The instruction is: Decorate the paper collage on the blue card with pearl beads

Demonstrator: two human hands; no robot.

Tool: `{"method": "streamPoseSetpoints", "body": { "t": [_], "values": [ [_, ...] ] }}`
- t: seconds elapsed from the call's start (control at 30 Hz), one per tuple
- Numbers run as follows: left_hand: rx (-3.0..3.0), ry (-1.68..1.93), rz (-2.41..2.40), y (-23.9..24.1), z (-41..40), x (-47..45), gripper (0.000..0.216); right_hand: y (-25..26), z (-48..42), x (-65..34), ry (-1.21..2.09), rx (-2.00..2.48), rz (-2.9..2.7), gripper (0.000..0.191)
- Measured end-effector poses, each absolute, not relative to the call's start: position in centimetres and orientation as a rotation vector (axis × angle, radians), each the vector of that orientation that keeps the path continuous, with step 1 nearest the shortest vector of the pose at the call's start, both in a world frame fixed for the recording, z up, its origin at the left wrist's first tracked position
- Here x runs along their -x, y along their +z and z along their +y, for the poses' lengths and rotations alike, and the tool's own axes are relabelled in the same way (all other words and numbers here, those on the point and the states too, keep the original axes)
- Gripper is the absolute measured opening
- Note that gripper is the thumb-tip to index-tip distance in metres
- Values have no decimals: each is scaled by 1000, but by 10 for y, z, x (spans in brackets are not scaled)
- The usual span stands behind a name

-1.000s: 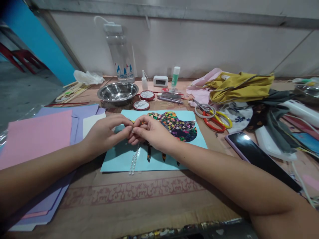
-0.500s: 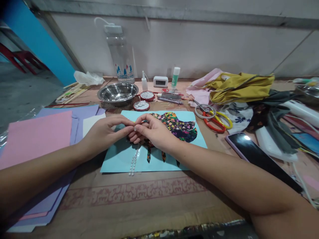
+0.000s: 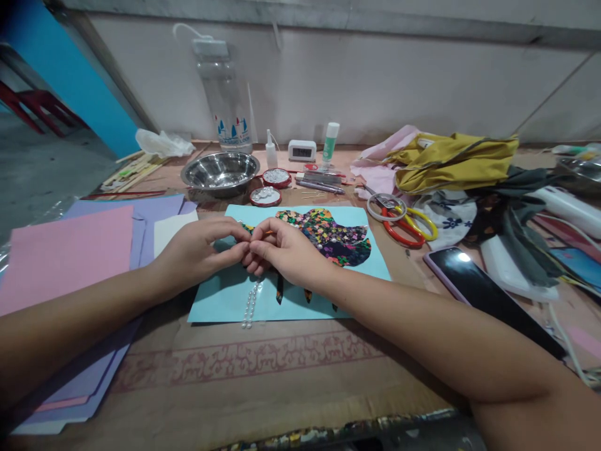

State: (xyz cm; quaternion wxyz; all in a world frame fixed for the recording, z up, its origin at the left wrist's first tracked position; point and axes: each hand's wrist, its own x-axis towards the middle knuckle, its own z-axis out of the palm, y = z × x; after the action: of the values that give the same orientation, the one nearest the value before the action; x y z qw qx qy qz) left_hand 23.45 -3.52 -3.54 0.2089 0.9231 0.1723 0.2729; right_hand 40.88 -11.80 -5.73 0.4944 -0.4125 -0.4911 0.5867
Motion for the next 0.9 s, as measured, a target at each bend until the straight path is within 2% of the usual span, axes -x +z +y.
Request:
{"method": "streamPoseSetpoints", "body": {
  "t": [0.33, 0.57, 0.9],
  "values": [
    [-2386, 676, 670, -37, -39, -235, 15, -58, -116, -409, 1455, 930, -1201, 19],
    [-2340, 731, 590, -36, -39, -234, 23, -58, -114, -413, 1421, 923, -1119, 25],
    [-2468, 860, 568, -35, -39, -235, 15, -53, -116, -409, 1299, 1057, -1122, 22]
  ]
}}
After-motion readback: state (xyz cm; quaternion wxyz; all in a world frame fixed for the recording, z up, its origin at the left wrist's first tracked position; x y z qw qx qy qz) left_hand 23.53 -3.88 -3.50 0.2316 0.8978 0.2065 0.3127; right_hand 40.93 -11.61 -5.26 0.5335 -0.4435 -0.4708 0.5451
